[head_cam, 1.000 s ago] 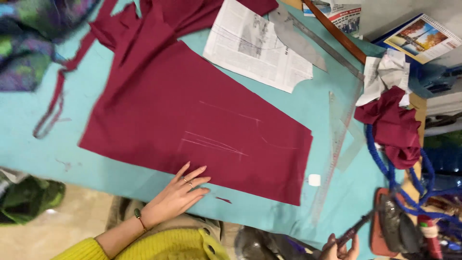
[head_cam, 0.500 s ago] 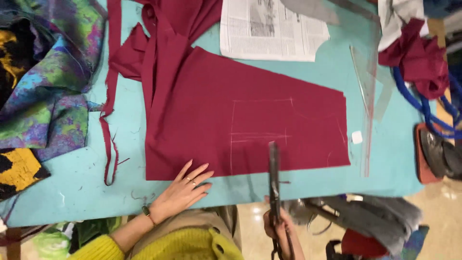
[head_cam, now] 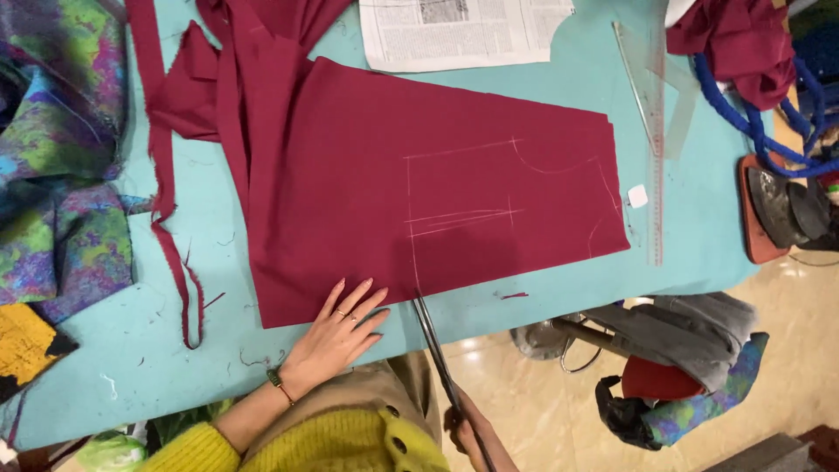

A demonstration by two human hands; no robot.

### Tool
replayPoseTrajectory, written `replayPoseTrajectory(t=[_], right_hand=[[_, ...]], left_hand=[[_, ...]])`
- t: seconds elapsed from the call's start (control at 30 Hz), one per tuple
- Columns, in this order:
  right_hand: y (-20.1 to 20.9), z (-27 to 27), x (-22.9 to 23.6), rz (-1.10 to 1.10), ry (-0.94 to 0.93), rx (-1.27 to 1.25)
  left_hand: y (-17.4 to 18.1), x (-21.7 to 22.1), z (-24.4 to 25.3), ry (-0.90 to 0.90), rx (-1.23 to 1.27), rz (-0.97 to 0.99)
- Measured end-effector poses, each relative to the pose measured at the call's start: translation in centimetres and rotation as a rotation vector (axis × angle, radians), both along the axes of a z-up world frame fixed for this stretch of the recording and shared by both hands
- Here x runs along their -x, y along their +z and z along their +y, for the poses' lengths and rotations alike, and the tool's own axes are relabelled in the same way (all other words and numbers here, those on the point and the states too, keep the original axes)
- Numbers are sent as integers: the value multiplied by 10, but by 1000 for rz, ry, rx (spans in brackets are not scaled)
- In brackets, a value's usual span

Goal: The person traces a pattern onto a maroon fabric using a ruler and chalk, then cuts the fabric along the marked lines with scissors.

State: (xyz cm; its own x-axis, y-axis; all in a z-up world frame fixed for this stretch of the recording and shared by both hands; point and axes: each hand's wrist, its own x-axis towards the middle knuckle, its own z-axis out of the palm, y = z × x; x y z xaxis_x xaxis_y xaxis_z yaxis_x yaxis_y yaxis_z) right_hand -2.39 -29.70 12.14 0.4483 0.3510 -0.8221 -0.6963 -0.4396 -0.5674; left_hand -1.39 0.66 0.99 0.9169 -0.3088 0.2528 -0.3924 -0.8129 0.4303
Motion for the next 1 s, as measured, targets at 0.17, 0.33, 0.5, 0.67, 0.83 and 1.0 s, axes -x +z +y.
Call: replayPoseTrajectory(t=[0.17, 0.33, 0.5, 0.67, 0.83, 1.0], right_hand=[[-3, 42, -3, -74, -52, 34], [-4, 62, -11, -187, -40, -5], [-20, 55, -8, -270, 33, 82], [-22, 59, -9, -267, 22, 107], [-27, 60, -8, -268, 17, 138], [-47, 53, -2, -310, 14, 89]], left_hand=[[1, -2, 0, -2, -70, -14], [2, -3, 1, -7, -103, -22], [5, -4, 1, 6, -144, -39], [7, -4, 2, 7, -196, -63], [11, -5, 3, 8, -240, -80], [10, -5, 3, 1, -247, -74]])
